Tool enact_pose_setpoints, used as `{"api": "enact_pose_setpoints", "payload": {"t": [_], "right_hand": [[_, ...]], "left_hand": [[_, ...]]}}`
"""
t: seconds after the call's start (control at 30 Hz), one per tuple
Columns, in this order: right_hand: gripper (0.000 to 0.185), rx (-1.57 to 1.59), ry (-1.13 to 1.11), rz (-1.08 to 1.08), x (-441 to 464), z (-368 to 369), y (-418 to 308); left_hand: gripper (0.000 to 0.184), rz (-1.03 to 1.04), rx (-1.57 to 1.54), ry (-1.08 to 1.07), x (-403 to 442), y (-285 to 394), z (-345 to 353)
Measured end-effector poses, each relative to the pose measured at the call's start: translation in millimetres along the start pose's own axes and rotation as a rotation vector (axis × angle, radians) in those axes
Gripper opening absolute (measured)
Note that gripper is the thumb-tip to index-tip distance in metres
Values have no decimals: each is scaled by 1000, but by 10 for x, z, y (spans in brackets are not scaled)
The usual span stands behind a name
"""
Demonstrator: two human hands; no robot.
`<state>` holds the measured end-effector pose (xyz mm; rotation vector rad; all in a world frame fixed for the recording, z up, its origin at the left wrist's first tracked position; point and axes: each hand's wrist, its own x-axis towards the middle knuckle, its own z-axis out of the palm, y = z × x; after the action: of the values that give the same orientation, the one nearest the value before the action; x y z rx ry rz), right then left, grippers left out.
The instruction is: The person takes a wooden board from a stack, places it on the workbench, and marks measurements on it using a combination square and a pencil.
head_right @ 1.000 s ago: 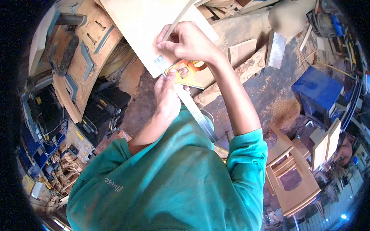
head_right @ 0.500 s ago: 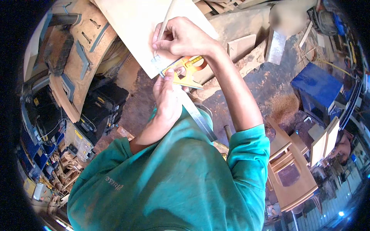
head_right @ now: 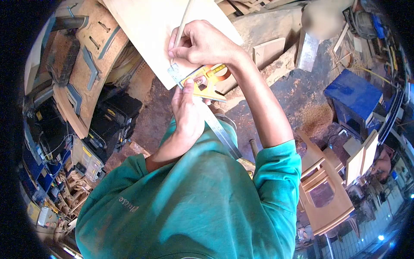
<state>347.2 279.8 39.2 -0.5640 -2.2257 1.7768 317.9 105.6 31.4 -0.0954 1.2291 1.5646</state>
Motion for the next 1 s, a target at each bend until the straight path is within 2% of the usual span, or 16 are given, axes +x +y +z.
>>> {"api": "enact_pose_setpoints", "payload": {"t": [0.43,0.53,0.6,0.73,0.83,0.87,1.0], "right_hand": [[11,99,-13,-9,-17,-23,-18],[10,104,-3,71,-47,-119,-117],[10,248,108,-56,-92,-254,-158],[13,181,212,-52,-159,-449,-200],[13,133,118,1,-156,-406,-279],[13,99,54,165,-152,-367,-389],[10,202,-9,106,-57,-103,-152]], "left_hand": [[24,43,-40,-33,-27,-6,40],[24,61,-24,-32,-14,-31,24],[24,66,-14,-12,3,-63,6],[23,65,-6,12,14,-79,-11],[22,67,-6,49,13,-87,4],[21,58,-9,39,15,-87,3],[20,58,-33,8,30,-101,-10]]}}
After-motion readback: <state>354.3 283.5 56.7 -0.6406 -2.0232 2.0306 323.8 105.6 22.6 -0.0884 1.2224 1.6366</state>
